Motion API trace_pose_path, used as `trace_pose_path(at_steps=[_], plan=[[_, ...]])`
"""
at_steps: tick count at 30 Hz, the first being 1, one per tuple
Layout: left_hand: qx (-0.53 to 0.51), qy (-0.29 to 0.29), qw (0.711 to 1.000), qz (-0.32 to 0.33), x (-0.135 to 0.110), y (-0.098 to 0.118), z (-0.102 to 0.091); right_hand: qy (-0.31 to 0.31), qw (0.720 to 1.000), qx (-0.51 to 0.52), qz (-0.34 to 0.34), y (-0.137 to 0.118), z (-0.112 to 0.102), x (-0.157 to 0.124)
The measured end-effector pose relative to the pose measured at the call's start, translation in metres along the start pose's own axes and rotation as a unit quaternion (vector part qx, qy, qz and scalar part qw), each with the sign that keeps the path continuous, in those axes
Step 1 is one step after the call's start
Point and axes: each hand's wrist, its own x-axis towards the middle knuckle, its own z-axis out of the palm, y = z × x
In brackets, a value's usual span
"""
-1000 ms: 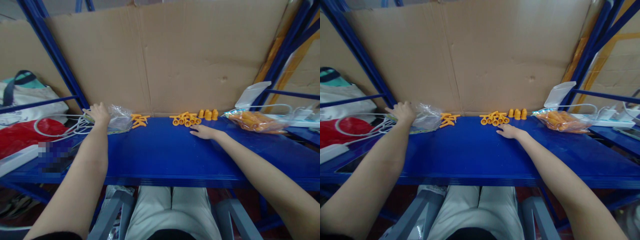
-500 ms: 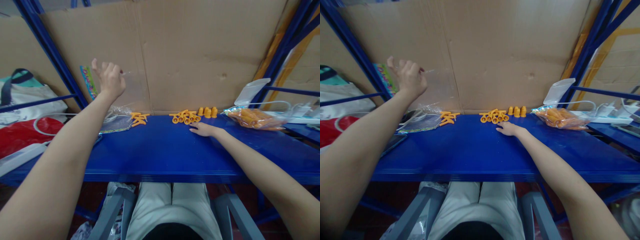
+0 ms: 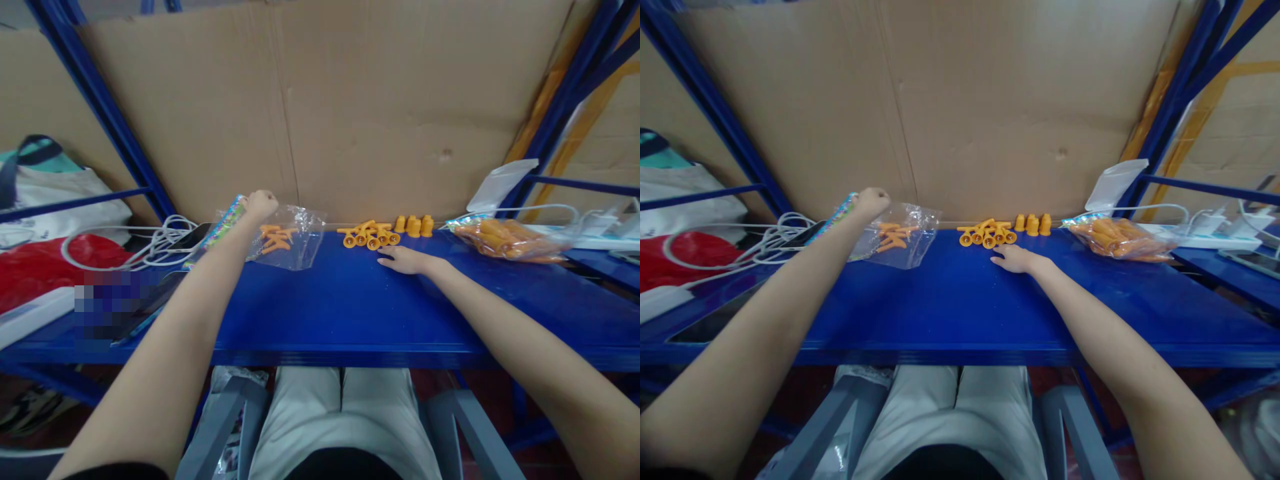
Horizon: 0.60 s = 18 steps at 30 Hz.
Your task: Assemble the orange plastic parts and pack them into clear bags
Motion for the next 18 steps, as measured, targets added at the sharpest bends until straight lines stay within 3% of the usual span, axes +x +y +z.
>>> trace_pose_path(at_steps=[3,6,8,11,15,18], plan=[[0.043,-0.104,0.992,0.064,-0.007,0.003,0.021,0.001,1.0,-0.001,0.001,0.001,0.001,0.0],[0.075,-0.123,0.978,0.148,-0.016,0.008,0.032,-0.003,1.0,0.0,0.013,0.001,0.002,0.001],[0.079,-0.137,0.97,0.186,-0.02,0.012,0.032,-0.004,1.0,0.001,0.02,0.001,0.002,0.001],[0.068,-0.213,0.95,0.22,-0.027,0.022,0.023,-0.002,1.0,0.004,0.023,0.001,0.003,0.001],[0.061,-0.356,0.901,0.24,-0.044,0.038,0.011,-0.001,1.0,0.015,0.021,0.002,0.003,0.001],[0.087,-0.493,0.835,0.229,-0.063,0.05,0.013,0.002,1.0,0.016,0.01,0.004,0.004,0.002]])
